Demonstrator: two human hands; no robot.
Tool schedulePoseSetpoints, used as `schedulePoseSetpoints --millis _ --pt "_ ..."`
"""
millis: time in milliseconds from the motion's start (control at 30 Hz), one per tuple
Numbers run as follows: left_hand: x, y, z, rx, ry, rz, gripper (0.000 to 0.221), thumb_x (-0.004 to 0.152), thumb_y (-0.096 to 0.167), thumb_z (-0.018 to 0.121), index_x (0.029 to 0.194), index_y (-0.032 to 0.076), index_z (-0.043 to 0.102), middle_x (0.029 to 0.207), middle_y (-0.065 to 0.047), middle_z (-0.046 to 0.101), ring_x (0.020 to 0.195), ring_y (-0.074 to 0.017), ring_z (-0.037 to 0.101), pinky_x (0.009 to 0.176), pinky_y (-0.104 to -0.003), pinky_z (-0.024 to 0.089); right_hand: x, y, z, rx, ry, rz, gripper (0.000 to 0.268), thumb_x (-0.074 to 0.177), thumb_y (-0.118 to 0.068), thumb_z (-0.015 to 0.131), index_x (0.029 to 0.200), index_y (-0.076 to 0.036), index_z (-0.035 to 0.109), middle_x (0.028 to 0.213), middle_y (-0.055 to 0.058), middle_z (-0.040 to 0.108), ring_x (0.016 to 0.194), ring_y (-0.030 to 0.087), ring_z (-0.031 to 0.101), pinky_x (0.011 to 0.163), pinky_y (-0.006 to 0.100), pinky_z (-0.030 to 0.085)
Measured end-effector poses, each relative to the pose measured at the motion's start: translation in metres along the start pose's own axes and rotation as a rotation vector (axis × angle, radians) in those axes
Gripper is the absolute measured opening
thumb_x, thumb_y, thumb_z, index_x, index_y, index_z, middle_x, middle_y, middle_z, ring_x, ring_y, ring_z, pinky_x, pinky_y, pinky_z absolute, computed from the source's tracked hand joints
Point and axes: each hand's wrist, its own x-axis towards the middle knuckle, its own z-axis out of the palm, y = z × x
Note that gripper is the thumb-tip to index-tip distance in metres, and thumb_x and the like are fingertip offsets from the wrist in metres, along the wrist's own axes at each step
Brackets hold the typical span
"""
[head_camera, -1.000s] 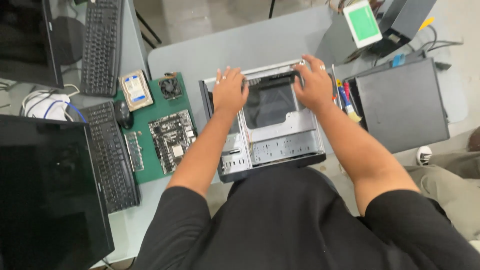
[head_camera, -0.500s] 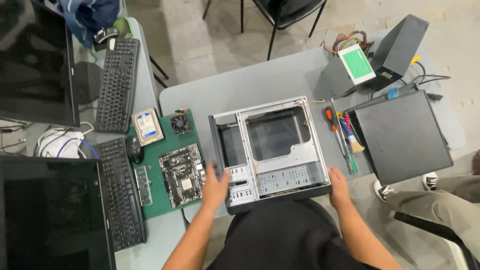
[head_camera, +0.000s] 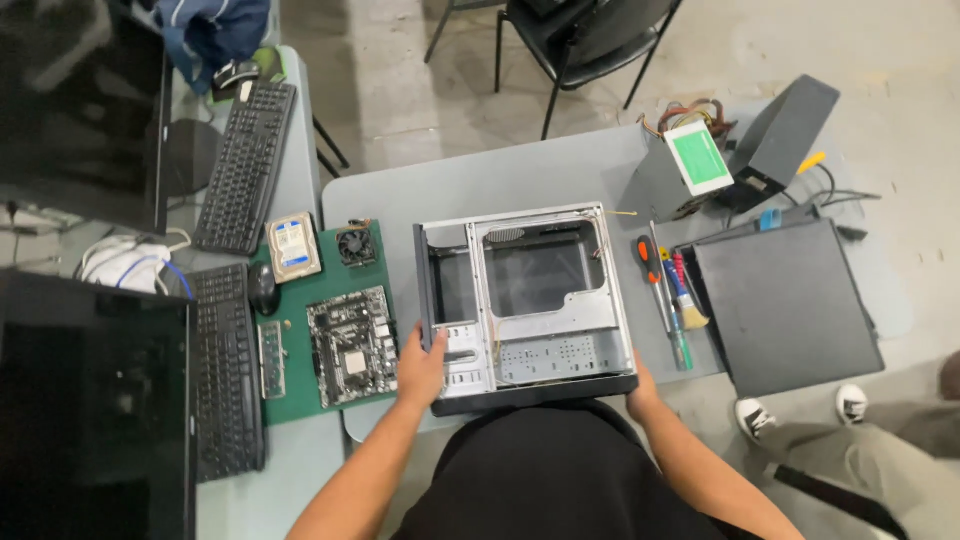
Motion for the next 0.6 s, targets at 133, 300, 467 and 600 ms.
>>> schedulePoseSetpoints --millis 133,300,467,600 --pt "0.012 -0.018 0.015 0.150 0.090 -0.047 0.064 0.090 0.054 0.038 0.137 0.012 0.037 0.128 -0.015 0.050 0.118 -0.0301 0.048 0.097 -0.045 0.041 0.037 0.031 -0.019 -0.031 -0.147 -0.029 0.055 0.099 -0.041 0.025 0.139 -0.003 0.030 0.143 0.021 0.028 0.135 0.031 0.018 0.113 0.044 0.012" --pt "0.020 -0.019 0.024 0.326 0.148 -0.069 0.063 0.088 0.060 0.033 0.134 0.018 0.042 0.120 -0.013 0.058 0.112 -0.0309 0.054 0.095 -0.045 0.043 0.085 0.070 -0.040 -0.248 -0.365 -0.445 0.038 0.099 -0.023 0.024 0.122 -0.003 0.047 0.124 0.020 0.052 0.122 0.026 0.042 0.107 0.039 0.024" --pt "0.008 -0.010 0.033 0.267 0.274 -0.055 0.057 0.089 0.054 0.040 0.129 0.014 0.050 0.115 -0.014 0.061 0.109 -0.0315 0.056 0.092 -0.045 0.044 0.110 0.088 -0.037 -0.244 -0.160 -0.034 0.044 0.093 -0.043 0.046 0.109 -0.005 0.060 0.110 0.018 0.060 0.109 0.032 0.053 0.090 0.043 0.040" --pt "0.023 -0.025 0.045 0.272 0.303 -0.106 0.057 0.087 0.054 0.044 0.127 0.015 0.051 0.117 -0.013 0.060 0.111 -0.0304 0.054 0.094 -0.045 0.043 0.080 0.027 -0.034 -0.035 -0.136 0.314 0.042 0.091 -0.031 0.044 0.115 -0.001 0.058 0.117 0.023 0.054 0.116 0.035 0.047 0.093 0.046 0.035"
